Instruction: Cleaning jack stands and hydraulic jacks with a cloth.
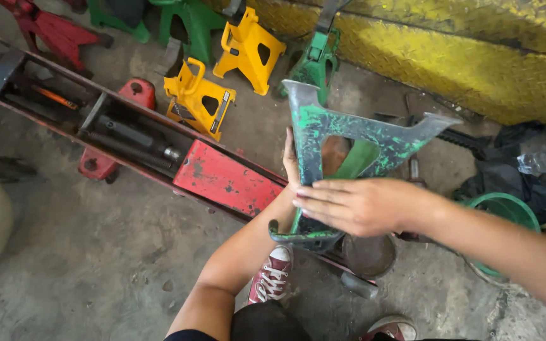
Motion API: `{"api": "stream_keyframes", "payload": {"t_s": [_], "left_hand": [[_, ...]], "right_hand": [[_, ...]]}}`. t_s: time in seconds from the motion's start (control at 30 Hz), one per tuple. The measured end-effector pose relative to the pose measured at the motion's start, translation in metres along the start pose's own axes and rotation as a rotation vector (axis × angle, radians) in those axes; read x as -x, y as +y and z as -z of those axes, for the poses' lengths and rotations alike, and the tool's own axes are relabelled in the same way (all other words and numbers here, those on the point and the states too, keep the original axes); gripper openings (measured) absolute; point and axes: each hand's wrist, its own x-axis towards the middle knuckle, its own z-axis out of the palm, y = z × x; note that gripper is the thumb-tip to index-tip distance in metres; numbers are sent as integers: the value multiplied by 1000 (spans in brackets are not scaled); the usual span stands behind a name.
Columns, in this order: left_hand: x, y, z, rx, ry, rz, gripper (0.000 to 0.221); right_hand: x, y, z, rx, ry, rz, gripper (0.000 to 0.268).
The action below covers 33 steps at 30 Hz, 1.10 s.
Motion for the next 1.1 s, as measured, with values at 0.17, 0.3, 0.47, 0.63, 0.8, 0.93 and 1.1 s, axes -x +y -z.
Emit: {"api": "stream_keyframes", "payload": {"t_s": [0.17, 0.3, 0.47, 0.63, 0.8, 0.93, 1.1], "left_hand": [[-2, -7, -13, -62, 165, -35, 88], [-2, -19, -94, -16, 109, 33, 95], [-3, 1, -69, -82, -1, -75, 89], [-3, 11, -14, -38, -422, -2, 71], [-1, -8, -50, -276, 170, -251, 62], [-5, 5, -49, -429, 151, -313, 64], [0, 16, -74, -367, -141, 35, 92]], "right_hand": [[-22, 37, 37, 220, 3, -180, 43], [-30, 45, 64, 393, -76, -408, 56], [1, 15, 41, 310, 56, -624, 53], [0, 7, 15, 328, 143, -806, 50], [-14, 18, 16, 252, 150, -706, 49], [15, 10, 24, 273, 179, -732, 53], [48, 1, 14, 358, 215, -839, 44]]}}
